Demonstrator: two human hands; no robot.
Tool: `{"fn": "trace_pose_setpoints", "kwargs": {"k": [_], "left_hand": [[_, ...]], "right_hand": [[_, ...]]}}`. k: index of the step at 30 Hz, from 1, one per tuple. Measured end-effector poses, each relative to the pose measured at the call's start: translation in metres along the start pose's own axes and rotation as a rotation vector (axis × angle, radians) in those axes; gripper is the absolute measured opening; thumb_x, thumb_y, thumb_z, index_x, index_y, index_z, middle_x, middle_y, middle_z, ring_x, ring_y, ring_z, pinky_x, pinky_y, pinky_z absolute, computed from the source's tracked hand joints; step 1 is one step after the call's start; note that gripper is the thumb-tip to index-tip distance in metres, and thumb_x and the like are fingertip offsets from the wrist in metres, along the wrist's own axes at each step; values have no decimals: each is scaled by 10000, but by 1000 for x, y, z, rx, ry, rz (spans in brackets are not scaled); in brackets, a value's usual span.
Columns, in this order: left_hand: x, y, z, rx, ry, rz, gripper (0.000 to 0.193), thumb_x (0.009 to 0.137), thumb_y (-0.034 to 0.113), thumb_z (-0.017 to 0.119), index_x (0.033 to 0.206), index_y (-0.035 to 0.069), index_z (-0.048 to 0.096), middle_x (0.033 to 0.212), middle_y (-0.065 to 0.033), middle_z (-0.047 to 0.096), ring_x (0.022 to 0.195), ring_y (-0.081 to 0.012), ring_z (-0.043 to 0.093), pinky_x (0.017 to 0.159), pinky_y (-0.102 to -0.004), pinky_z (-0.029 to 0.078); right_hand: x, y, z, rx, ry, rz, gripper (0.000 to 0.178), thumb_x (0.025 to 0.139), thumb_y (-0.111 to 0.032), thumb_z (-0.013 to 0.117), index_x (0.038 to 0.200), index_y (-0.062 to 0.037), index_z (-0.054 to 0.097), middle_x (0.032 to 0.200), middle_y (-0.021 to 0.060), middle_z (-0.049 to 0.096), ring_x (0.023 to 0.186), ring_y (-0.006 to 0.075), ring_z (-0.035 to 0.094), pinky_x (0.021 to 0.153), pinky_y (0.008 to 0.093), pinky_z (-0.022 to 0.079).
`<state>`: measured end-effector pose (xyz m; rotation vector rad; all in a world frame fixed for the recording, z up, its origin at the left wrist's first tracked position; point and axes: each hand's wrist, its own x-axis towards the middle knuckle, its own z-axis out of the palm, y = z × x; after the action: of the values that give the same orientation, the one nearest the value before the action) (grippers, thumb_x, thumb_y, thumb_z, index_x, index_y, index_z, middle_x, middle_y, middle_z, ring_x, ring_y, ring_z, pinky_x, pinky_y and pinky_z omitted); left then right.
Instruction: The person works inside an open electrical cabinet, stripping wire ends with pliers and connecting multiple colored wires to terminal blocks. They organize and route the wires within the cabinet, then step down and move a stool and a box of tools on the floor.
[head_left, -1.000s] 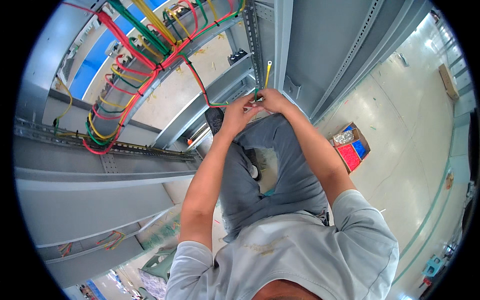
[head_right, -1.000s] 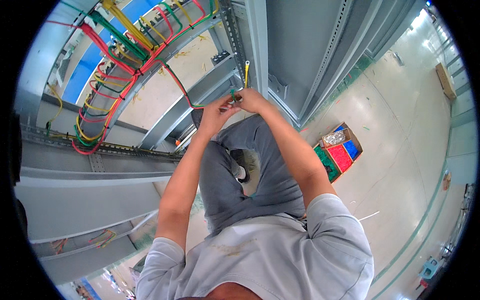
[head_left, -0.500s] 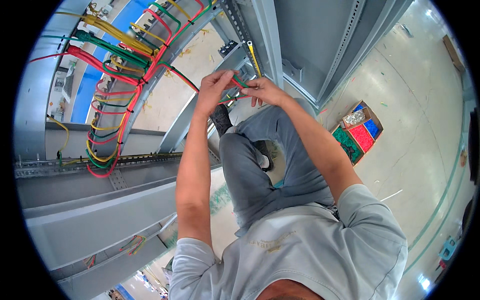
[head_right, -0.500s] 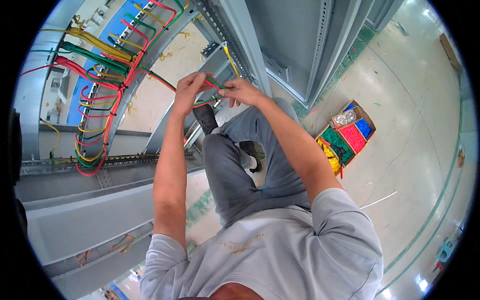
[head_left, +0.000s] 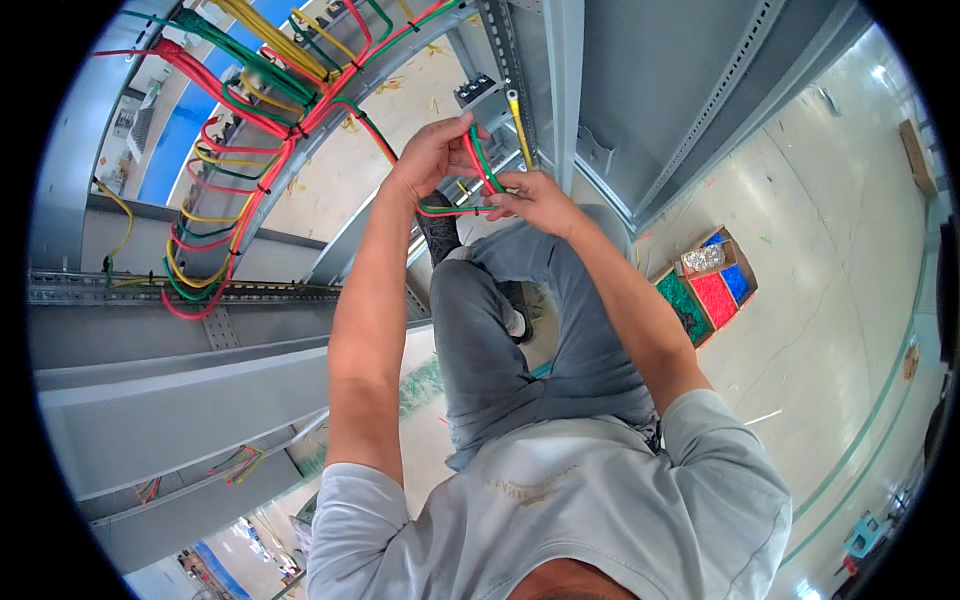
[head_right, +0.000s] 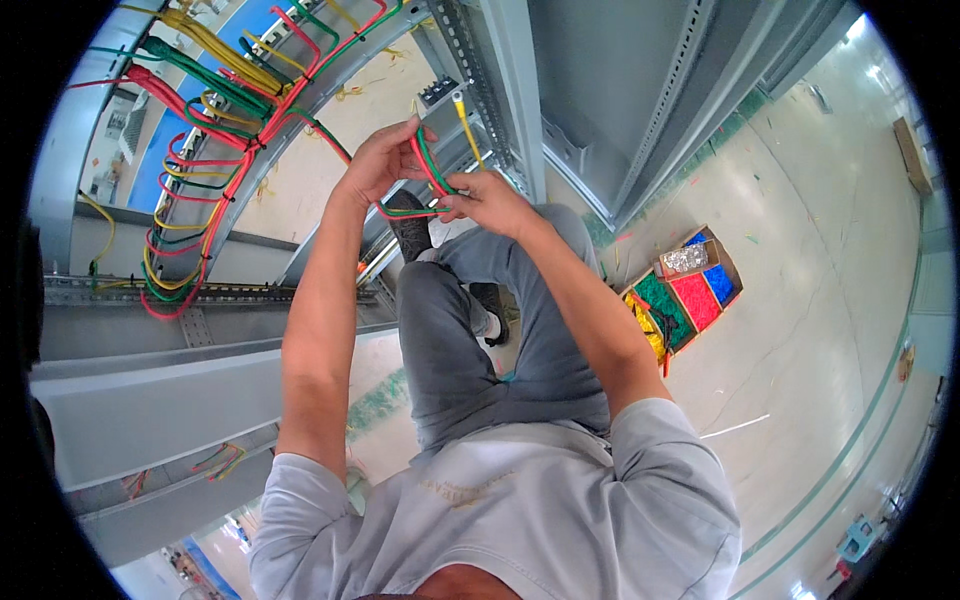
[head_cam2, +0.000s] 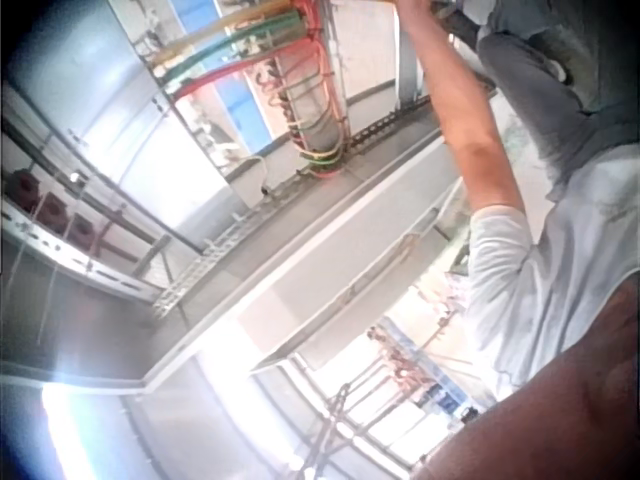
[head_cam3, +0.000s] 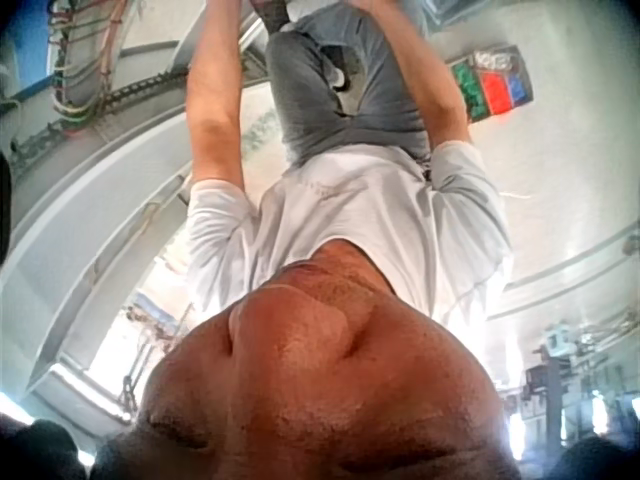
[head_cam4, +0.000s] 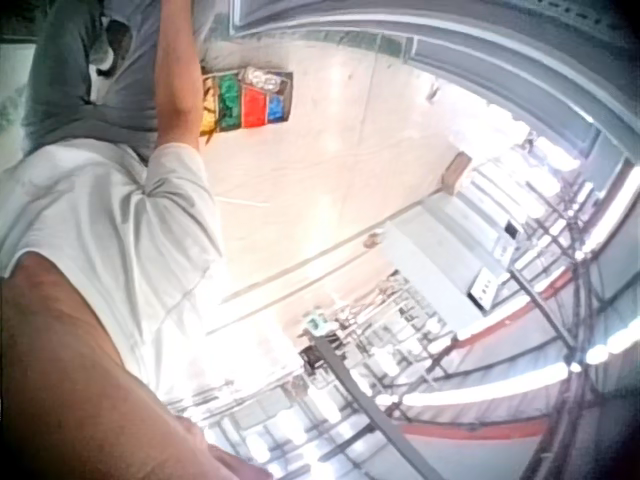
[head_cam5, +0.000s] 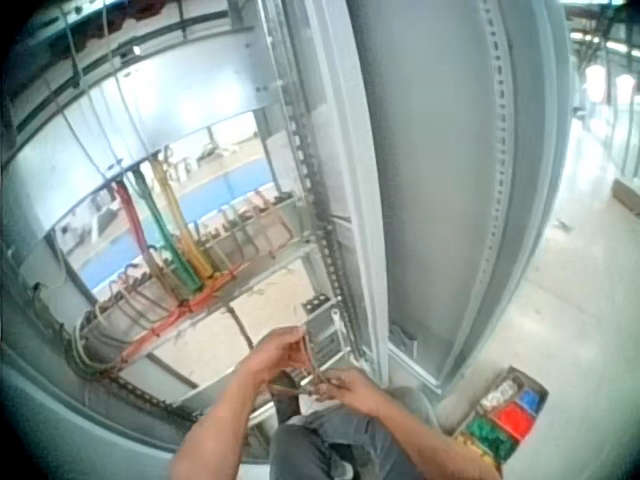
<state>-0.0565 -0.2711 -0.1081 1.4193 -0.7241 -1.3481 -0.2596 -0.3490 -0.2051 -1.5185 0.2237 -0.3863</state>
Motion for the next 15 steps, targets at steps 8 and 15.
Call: {"fn": "trace_pose_setpoints", "kwargs": {"k": [8,15], "left_hand": [[6,-28,-19,-344,-142,-209,341,1072,328,569,1202,24,654,800,-42,712,682,-142,699,679,-326,596],[9,-44,-6,-457,-227,-253,332,1054,248,602,1262,-8,638,696,-5,576,609,-115,599,611,-296,542]], "right_hand": [[-15,-26,9,-183,-60,-111,133,1000,-58,627,1068,46,672,958,156,765,869,222,792,759,341,603],[-15,-34,5,-431,-128,-344,184,908,-15,669,1091,1,654,958,145,709,894,327,743,760,399,593]]}}
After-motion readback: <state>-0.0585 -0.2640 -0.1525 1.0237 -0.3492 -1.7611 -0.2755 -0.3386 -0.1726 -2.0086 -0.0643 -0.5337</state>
